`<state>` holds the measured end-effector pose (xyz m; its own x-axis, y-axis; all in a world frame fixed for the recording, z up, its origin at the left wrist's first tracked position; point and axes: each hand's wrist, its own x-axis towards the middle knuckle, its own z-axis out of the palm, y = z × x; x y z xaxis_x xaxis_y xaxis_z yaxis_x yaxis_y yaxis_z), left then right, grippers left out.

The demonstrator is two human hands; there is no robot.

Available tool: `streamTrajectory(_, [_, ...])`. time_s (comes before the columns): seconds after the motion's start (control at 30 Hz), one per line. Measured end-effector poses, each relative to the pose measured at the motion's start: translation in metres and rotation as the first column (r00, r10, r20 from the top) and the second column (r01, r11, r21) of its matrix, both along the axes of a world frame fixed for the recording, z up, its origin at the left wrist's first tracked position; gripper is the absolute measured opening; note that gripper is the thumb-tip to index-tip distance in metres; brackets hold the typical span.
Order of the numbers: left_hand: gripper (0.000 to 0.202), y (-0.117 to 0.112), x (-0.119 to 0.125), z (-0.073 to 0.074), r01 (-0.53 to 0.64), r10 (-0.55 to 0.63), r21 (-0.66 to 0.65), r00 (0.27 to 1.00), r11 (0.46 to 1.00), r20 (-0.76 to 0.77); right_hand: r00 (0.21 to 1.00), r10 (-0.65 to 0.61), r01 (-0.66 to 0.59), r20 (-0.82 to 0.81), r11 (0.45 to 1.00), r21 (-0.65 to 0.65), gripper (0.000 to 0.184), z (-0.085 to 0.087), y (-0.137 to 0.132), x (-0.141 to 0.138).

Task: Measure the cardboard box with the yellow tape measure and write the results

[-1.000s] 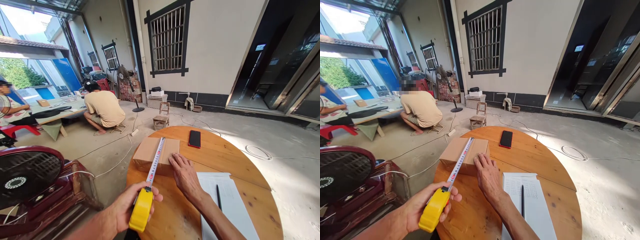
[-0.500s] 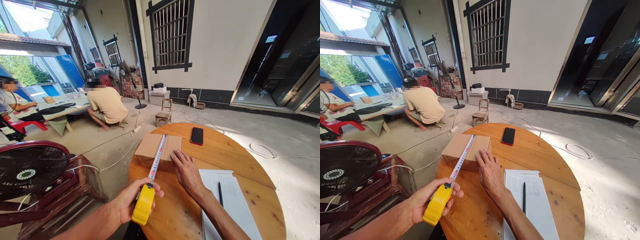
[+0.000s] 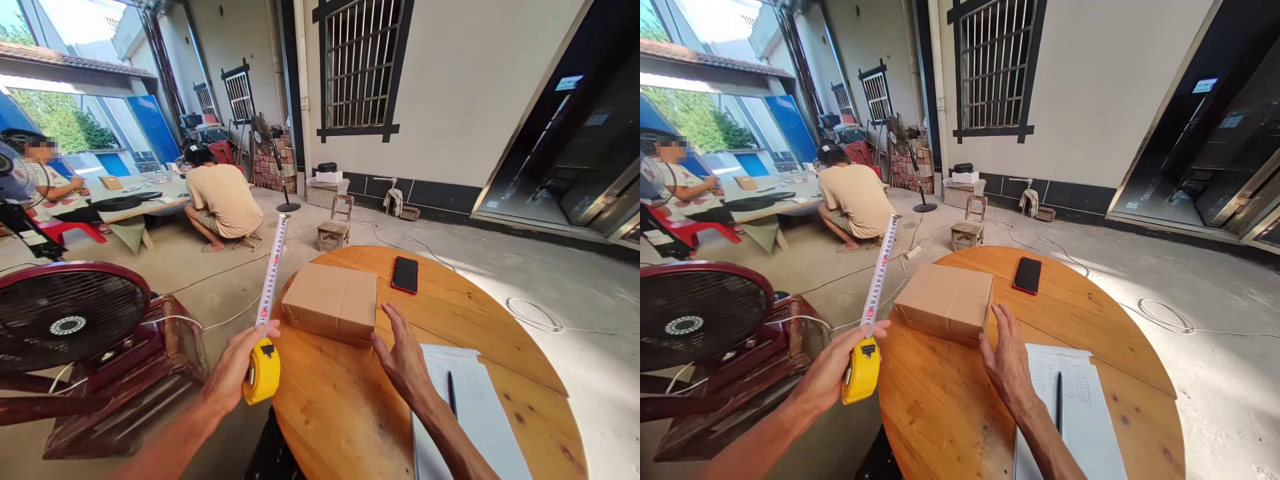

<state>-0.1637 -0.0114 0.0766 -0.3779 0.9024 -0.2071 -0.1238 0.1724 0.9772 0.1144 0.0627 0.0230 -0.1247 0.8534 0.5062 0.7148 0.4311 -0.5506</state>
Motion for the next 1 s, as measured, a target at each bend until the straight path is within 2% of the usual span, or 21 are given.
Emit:
streamTrajectory(0.07, [0.035, 0.014, -0.011, -0.010, 0.022, -0.023, 0.038, 1.000, 0.999, 0.020, 0.996, -0.001, -0.012, -0.093, 0.991, -0.136, 0.055, -0.008, 0.003, 0.002])
streamTrajectory(0.17, [0.035, 0.031, -0.011, -0.024, 0.068, -0.071, 0.048, 0.996, 0.996, 0.060, 0.978, 0.047, -0.103, -0.204, 0.956, -0.273, 0.057, -0.014, 0.006, -0.002])
streamTrajectory(0.27, [0.033, 0.037, -0.002, -0.027, 0.122, -0.127, 0.055, 0.987, 0.991, 0.101, 0.965, 0.060, -0.143, -0.256, 0.936, -0.322, 0.055, -0.004, 0.003, -0.005])
streamTrajectory(0.37, [0.031, 0.030, 0.000, -0.013, 0.180, -0.187, 0.063, 0.972, 0.982, 0.143, 0.976, -0.045, -0.029, -0.215, 0.944, -0.327, 0.051, 0.024, -0.005, -0.003])
streamTrajectory(0.47, [0.029, 0.022, -0.007, 0.015, 0.257, -0.266, 0.072, 0.938, 0.964, 0.220, 0.978, -0.121, 0.071, -0.169, 0.959, -0.275, 0.050, 0.059, -0.007, 0.001])
streamTrajectory(0.57, [0.025, 0.023, -0.013, 0.039, 0.291, -0.289, 0.042, 0.905, 0.956, 0.312, 0.979, -0.158, 0.121, -0.133, 0.961, -0.248, 0.051, 0.079, -0.002, -0.001])
streamTrajectory(0.67, [0.022, 0.030, -0.013, 0.045, 0.262, -0.241, -0.025, 0.916, 0.965, 0.321, 0.988, -0.127, 0.097, -0.088, 0.952, -0.290, 0.056, 0.079, 0.003, -0.005])
streamTrajectory(0.8, [0.024, 0.031, -0.013, 0.034, 0.245, -0.220, -0.056, 0.935, 0.968, 0.277, 0.992, -0.116, 0.097, -0.053, 0.955, -0.280, 0.059, 0.068, -0.003, -0.008])
streamTrajectory(1.0, [0.025, 0.005, -0.021, 0.027, 0.229, -0.214, -0.062, 0.959, 0.971, 0.186, 0.993, -0.106, 0.090, -0.042, 0.954, -0.285, 0.058, 0.060, -0.019, -0.005])
